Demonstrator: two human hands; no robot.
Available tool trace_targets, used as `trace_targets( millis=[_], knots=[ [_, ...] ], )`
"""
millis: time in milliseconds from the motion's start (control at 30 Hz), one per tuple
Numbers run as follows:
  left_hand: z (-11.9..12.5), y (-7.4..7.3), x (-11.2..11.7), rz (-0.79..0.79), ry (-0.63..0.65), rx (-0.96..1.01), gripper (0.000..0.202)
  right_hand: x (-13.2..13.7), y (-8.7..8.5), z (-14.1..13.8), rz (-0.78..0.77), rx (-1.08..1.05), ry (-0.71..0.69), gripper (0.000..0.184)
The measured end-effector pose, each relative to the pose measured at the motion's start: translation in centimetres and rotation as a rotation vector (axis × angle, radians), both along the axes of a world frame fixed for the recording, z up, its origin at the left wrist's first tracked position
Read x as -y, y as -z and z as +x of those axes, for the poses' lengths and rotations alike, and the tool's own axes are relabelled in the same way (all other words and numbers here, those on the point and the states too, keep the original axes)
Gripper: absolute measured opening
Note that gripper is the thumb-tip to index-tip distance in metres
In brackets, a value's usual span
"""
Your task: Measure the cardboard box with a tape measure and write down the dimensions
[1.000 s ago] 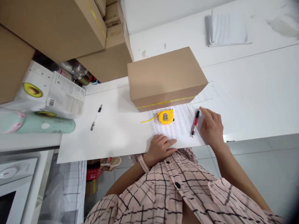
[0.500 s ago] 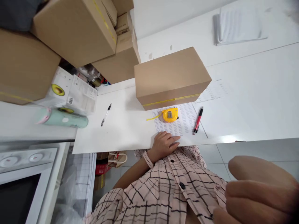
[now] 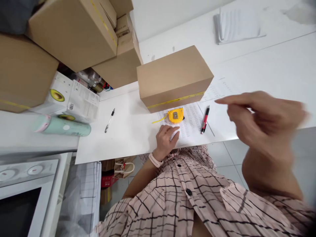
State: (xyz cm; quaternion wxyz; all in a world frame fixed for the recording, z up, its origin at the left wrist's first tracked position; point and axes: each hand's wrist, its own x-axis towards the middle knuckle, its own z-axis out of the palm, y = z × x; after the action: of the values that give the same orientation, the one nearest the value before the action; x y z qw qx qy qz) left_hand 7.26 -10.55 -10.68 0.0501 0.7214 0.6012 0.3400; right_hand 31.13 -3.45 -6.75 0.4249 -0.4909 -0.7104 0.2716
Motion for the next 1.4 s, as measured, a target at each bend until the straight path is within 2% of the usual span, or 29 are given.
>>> trace_targets(
  millis=[33, 100, 200, 300, 367, 467, 567, 667, 800, 900, 1033, 1133, 1233, 1333, 1400],
  knots=[
    [-0.1, -0.5, -0.7, 0.048, -0.015, 0.007, 0.027, -3.1, -0.8, -0.7, 0.012, 0.003, 0.008, 0.023],
    [-0.1, -1.4, -2.2, 0.088, -0.018, -0.019, 0.026, -5.8, -0.6, -1.1, 0.041, 0.002, 0.039, 0.022],
    [0.5, -2.2, -4.3, -0.037, -0.027, -0.116, 0.044, -5.7, 2.6, -0.8, 0.067, 0.008, 0.064, 0.021],
    [1.1, -2.2, -5.9, -0.223, -0.053, -0.176, 0.066, -5.2, 5.4, -0.8, 0.026, 0.052, 0.065, 0.020],
    [1.3, -2.0, -6.6, -0.299, -0.051, -0.209, 0.068, -5.3, 6.2, -1.0, 0.018, 0.073, 0.082, 0.021],
    [1.0, -1.4, -7.4, -0.330, -0.036, -0.247, 0.061, -5.4, 6.1, -1.4, 0.117, 0.086, 0.158, 0.022],
    [0.6, -1.0, -7.8, -0.335, -0.017, -0.211, 0.062, -5.0, 5.1, -2.3, 0.172, 0.109, 0.160, 0.023],
    [0.1, -1.6, -7.5, -0.328, 0.033, -0.086, 0.065, -4.1, 3.2, -3.7, 0.000, 0.051, 0.006, 0.027],
    [-0.1, -3.8, -6.5, -0.235, 0.123, 0.083, 0.073, -3.2, 0.1, -5.4, -0.331, -0.132, -0.224, 0.041],
    [-0.2, -5.8, -5.8, -0.216, 0.158, 0.148, 0.077, -3.1, -1.7, -6.0, -0.361, -0.229, -0.256, 0.044],
    [-1.2, -8.4, -5.2, -0.211, 0.197, 0.205, 0.080, -3.9, -3.9, -5.5, -0.360, -0.349, -0.282, 0.037],
    [-3.7, -10.8, -5.4, -0.148, 0.124, 0.260, 0.077, -6.3, -5.9, -4.2, -0.298, -0.487, -0.201, 0.026],
    [-7.7, -13.4, -6.5, -0.029, -0.014, 0.328, 0.073, -11.0, -7.6, -3.2, -0.149, -0.644, -0.073, 0.020],
    [-12.1, -15.7, -8.5, 0.019, -0.111, 0.400, 0.070, -16.6, -8.4, -3.3, -0.131, -0.680, -0.003, 0.018],
    [-14.5, -16.7, -9.8, -0.010, -0.146, 0.441, 0.068, -19.6, -8.5, -4.1, -0.184, -0.681, 0.040, 0.017]
  ],
)
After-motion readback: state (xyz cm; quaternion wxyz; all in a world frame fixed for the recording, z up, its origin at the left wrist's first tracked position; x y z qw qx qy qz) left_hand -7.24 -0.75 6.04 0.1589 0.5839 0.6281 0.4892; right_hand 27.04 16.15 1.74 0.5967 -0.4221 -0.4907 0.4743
